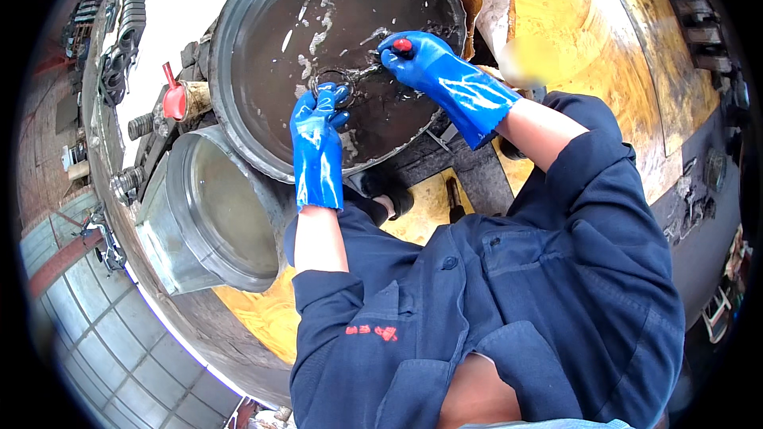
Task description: The person uses a red-handled brush to scrub a small metal ring held in their left hand. They repeatedly dip the ring into a large metal basin filled with a dark liquid and scrub it thoroughly.
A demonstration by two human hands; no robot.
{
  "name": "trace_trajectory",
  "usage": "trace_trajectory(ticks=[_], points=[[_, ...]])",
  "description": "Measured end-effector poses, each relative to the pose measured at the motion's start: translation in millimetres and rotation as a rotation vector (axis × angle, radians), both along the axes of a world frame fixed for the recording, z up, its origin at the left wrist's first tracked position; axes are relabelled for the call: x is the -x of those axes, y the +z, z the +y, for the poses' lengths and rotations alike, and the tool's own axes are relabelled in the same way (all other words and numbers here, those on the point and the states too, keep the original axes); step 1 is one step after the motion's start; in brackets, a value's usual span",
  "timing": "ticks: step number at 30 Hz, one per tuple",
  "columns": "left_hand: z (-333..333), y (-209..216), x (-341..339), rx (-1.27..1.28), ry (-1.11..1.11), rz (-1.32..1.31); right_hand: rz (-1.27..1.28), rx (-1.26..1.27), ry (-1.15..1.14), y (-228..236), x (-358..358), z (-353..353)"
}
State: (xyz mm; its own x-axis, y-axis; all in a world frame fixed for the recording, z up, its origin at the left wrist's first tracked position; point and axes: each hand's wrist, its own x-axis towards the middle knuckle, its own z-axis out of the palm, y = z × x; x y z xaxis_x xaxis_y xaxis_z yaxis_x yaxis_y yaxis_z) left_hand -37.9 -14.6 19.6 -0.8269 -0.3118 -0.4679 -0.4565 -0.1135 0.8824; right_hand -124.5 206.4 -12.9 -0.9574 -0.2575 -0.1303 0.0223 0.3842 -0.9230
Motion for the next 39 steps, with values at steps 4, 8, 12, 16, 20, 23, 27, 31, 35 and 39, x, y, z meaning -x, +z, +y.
trace_trajectory(ticks=[4,8,12,16,20,23,27,31,35,39], points=[[-4.7,-15.2,-4.7,0.061,-0.08,0.046,-0.353,0.271,0.128,31.4,10.8,2.1],[-16.6,-27.9,-10.6,0.093,-0.141,0.072,-0.321,0.564,0.3,61.8,-8.3,-14.3],[8.7,-16.5,-0.7,0.111,-0.178,0.137,-0.172,0.423,0.088,25.5,4.6,-7.1],[9.2,-8.4,-0.7,0.166,-0.155,0.091,-0.288,0.41,-0.085,24.5,9.9,-2.9],[3.3,-7.6,-0.9,0.459,-0.258,0.169,-0.353,0.787,0.074,49.1,-5.8,-6.1],[-10.8,-29.8,-3.1,0.535,-0.303,0.283,-0.375,0.801,0.088,61.3,-5.3,-0.2],[-25.6,-55.9,-4.6,-0.06,-0.016,0.335,-0.467,0.804,-0.043,69.0,-5.5,18.4],[5.2,-5.7,-10.1,-0.02,0.0,0.296,-0.624,0.74,-0.188,58.7,3.8,28.3],[-22.7,4.9,1.0,-0.422,0.145,0.44,-0.299,0.162,-0.004,49.1,-2.4,23.3],[-16.2,39.9,31.0,1.185,-0.431,0.363,0.283,-0.213,0.309,41.5,-21.8,9.4]])
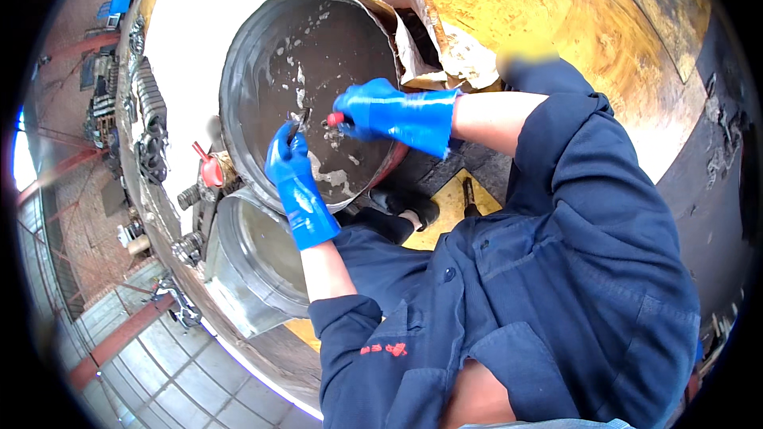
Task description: The person uses a red-handled brush to scrub a small metal ring held in their left hand. They repeatedly dip the ring into a large metal basin filled with a dark liquid and scrub it thoroughly.
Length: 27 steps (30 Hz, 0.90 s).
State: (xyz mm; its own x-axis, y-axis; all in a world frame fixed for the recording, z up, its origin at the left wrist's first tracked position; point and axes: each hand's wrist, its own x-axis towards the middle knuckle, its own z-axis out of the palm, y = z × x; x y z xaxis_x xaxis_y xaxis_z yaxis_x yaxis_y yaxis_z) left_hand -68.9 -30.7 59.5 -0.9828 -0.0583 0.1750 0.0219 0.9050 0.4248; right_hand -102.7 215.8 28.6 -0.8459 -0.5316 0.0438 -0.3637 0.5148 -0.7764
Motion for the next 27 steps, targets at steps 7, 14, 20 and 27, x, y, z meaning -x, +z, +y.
trace_trajectory(ticks=[7,14,20,27], points=[[134.9,66.1,88.9,0.259,-0.75,0.365,0.054,-0.439,0.457,31.8,-13.0,19.9],[215.7,24.1,166.4,0.724,-0.761,0.17,0.147,-0.279,0.353,10.6,-27.0,24.8],[197.5,34.4,162.3,0.636,-0.678,0.161,0.082,-0.348,0.358,10.2,-12.6,34.9],[8.7,-61.2,102.7,-0.094,-0.15,-0.513,0.03,-0.283,0.124,17.4,6.0,31.5]])
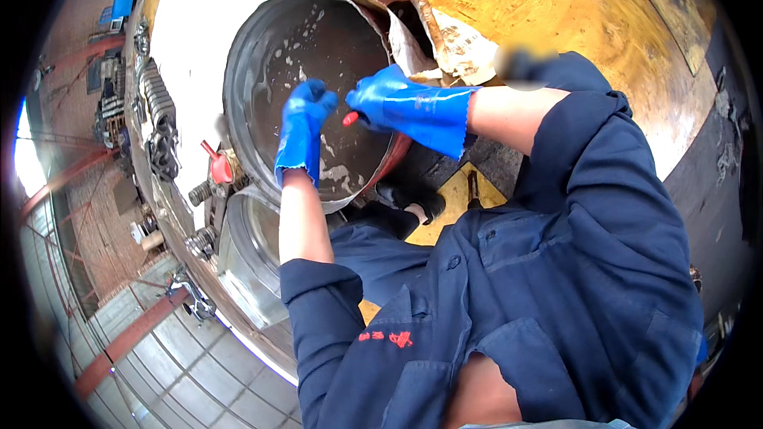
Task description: The person uses a red-handled brush to scrub a small metal ring held in their left hand. They repeatedly dip the ring into a large metal basin filled with a dark liquid and scrub it thoroughly.
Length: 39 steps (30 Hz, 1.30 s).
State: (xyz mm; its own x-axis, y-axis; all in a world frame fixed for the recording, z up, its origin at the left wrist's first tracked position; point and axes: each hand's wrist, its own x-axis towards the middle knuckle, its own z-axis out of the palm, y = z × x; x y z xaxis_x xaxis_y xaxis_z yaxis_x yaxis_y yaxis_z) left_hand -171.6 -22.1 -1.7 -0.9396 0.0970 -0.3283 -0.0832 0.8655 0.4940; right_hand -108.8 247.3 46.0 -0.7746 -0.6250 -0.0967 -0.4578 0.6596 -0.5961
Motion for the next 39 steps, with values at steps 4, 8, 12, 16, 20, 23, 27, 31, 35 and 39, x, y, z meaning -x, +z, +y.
trace_trajectory(ticks=[4,8,12,16,20,23,27,31,35,39], points=[[24.8,-26.4,-58.5,0.078,-0.052,-0.224,-0.101,-0.009,-0.047,-17.0,4.7,17.0],[0.6,2.1,-120.4,0.315,0.059,-0.412,-0.126,-0.006,-0.048,-8.9,4.6,10.4],[68.3,36.0,-122.7,-0.013,0.307,-0.597,-0.074,0.011,-0.077,-17.2,4.6,8.5],[24.1,-12.7,-126.1,-0.615,0.502,-0.622,-0.023,0.089,-0.069,-17.0,8.0,3.4],[84.4,27.9,-121.6,0.339,0.146,-0.572,-0.113,0.017,-0.103,-16.0,11.9,11.7],[49.1,-46.8,-120.6,-0.135,-0.016,-0.354,-0.1,0.016,-0.117,-10.8,12.0,6.6],[40.2,-78.7,-113.5,-0.424,-0.143,-0.253,-0.089,0.046,-0.15,-12.7,11.8,9.6],[59.0,-52.0,-104.0,-0.337,0.04,-0.352,-0.089,0.079,-0.182,-10.4,14.9,13.9],[79.4,-42.5,-92.3,-0.435,0.202,-0.46,-0.023,0.103,-0.237,-10.3,20.6,19.4],[66.3,-40.7,-92.5,-0.632,0.399,-0.5,-0.069,0.06,-0.195,-11.8,28.5,14.4]])
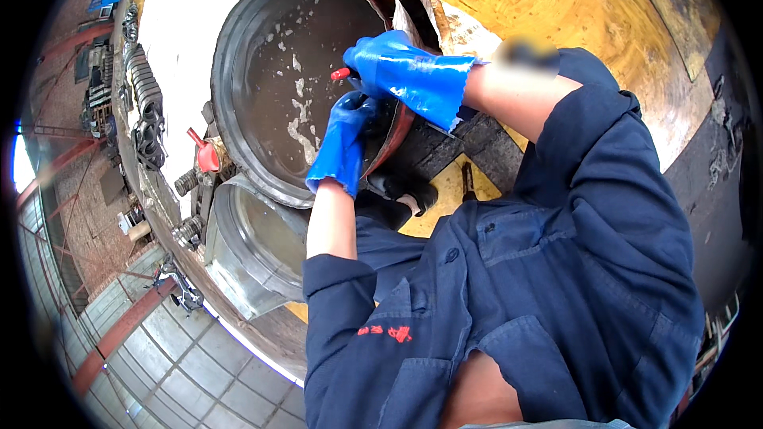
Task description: The person uses a red-handled brush to scrub a small metal ring held in their left hand. They repeatedly dip the ring into a large metal basin filled with a dark liquid and scrub it thoroughly.
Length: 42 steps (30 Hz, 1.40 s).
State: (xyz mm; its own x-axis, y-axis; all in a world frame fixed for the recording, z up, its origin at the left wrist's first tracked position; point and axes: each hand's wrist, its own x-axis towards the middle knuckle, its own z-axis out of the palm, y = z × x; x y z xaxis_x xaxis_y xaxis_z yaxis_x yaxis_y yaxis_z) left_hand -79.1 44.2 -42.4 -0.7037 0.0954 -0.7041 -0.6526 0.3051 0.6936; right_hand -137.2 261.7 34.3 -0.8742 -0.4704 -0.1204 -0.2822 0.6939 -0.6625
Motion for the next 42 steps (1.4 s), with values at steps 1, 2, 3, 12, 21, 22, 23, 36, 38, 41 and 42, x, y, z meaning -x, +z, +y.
trace_trajectory(ticks=[1,2,3,12,21,22,23,36,38,41,42], points=[[-9.5,5.3,-0.8,-0.1,0.078,0.006,-0.029,-0.003,-0.002,1.8,0.4,-0.5],[-18.0,9.5,-3.4,-0.101,0.084,0.009,-0.058,-0.005,-0.003,3.7,0.4,-1.9],[-18.9,21.3,-6.0,-0.101,0.185,0.011,-0.023,0.071,-0.067,0.8,0.6,0.8],[-54.7,65.9,-38.8,-0.147,0.312,0.053,-0.077,0.765,0.246,13.7,-24.1,-29.7],[-66.7,83.0,-58.0,-0.002,0.342,0.132,-0.053,0.238,0.022,6.5,-19.1,-44.1],[-68.8,80.2,-55.9,-0.007,0.343,0.131,-0.132,0.191,-0.031,3.3,-14.2,-46.0],[-69.4,77.1,-51.5,0.018,0.358,0.108,-0.131,0.227,0.005,-1.1,-10.6,-48.8],[-66.6,64.1,-44.0,-0.008,0.403,0.245,-0.469,0.14,-0.133,-0.9,-15.9,-59.8],[-63.4,60.1,-42.8,-0.01,0.42,0.262,-0.504,0.186,-0.132,-10.8,-11.7,-61.3],[-69.5,45.4,-44.8,-0.015,0.461,0.253,-0.474,-0.091,-0.086,-9.5,-7.0,-70.9],[-67.7,45.6,-42.9,-0.02,0.459,0.251,-0.476,-0.096,-0.089,-12.6,-8.0,-69.1]])
